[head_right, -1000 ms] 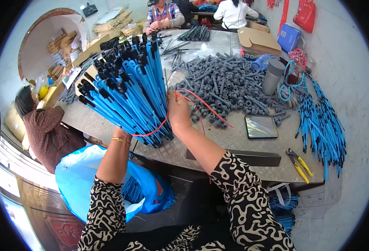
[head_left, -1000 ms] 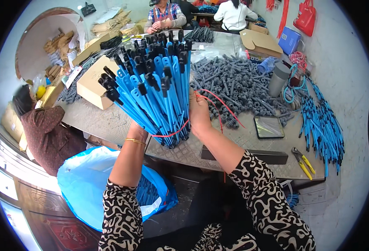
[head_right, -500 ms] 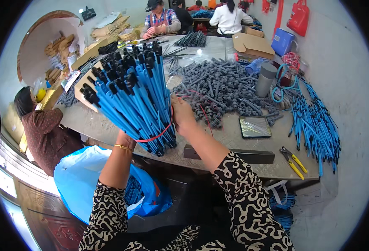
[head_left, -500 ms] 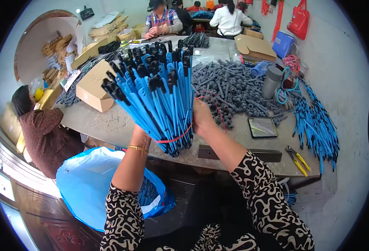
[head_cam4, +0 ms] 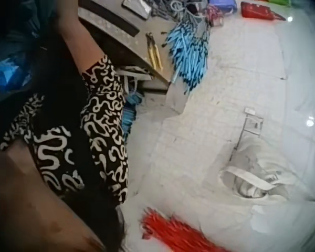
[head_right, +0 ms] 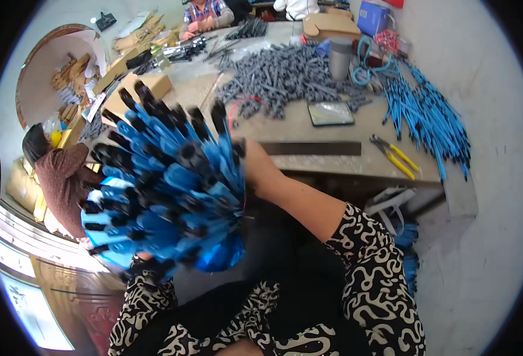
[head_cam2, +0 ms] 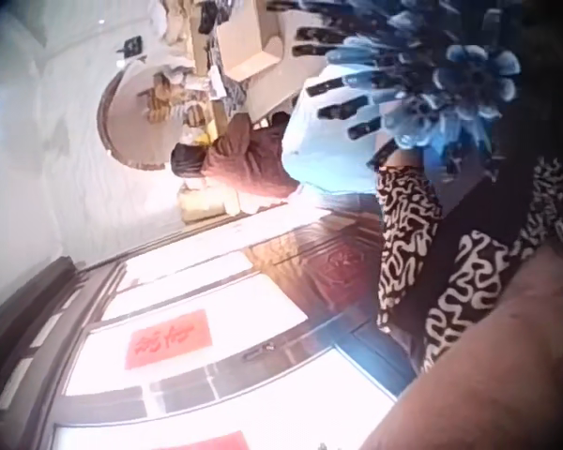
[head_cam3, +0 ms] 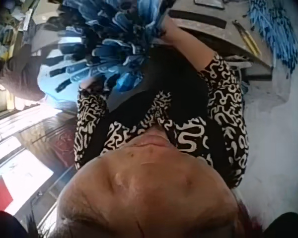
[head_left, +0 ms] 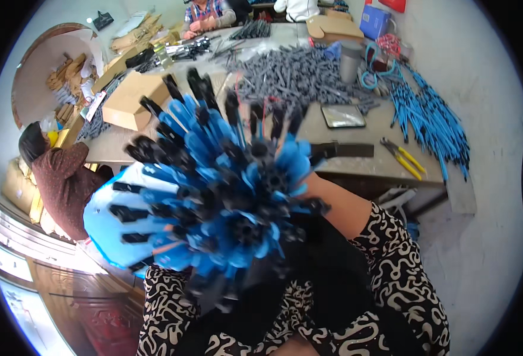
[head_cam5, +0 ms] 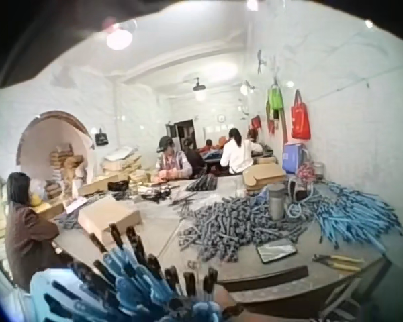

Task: The person assembles blue electronic wire leads into bundles using pliers and red ties.

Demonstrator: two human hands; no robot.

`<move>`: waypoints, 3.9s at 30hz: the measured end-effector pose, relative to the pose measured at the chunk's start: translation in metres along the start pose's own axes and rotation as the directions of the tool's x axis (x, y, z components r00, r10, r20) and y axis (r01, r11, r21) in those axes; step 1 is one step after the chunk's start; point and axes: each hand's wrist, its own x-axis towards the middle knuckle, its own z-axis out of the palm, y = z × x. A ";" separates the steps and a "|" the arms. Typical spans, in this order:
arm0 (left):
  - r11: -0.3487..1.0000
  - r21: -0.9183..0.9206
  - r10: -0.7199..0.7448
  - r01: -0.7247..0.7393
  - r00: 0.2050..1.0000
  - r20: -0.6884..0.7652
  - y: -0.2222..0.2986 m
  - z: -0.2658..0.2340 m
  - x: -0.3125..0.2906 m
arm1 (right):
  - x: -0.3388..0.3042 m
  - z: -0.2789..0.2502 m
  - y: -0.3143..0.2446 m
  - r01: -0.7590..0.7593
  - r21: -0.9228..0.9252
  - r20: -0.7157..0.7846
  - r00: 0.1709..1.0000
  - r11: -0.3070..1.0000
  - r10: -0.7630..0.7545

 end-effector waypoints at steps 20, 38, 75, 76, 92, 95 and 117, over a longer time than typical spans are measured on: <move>-0.059 0.597 -0.885 0.800 0.236 -0.402 -0.170 0.159 0.061 | -0.143 -0.109 0.067 0.491 -0.367 0.288 0.868 0.790 -0.406; -0.461 0.876 -0.542 0.141 0.737 -0.404 -0.342 0.036 0.028 | -0.207 -0.248 0.033 0.297 -0.709 0.088 0.937 0.639 -0.338; -0.341 0.928 -0.609 -0.151 0.788 -0.095 -0.283 0.038 0.041 | -0.210 -0.139 0.186 0.061 -0.325 0.181 0.983 0.944 -0.002; -0.337 0.930 -0.615 -0.150 0.782 -0.097 -0.282 0.036 0.036 | -0.212 -0.147 0.189 0.054 -0.321 0.175 0.985 0.946 0.003; -0.134 0.991 -0.721 -0.009 0.686 -0.092 -0.302 0.022 -0.034 | -0.215 -0.152 0.225 -0.228 0.086 0.271 0.942 0.970 0.198; -0.083 0.989 -0.755 0.119 0.640 -0.141 -0.302 0.014 -0.028 | -0.222 -0.146 0.208 -0.254 0.167 0.271 0.941 0.953 0.204; 0.101 0.715 -0.961 0.692 0.254 -0.111 -0.260 -0.012 0.000 | -0.182 -0.178 0.139 -0.298 0.112 -0.007 0.954 0.948 0.300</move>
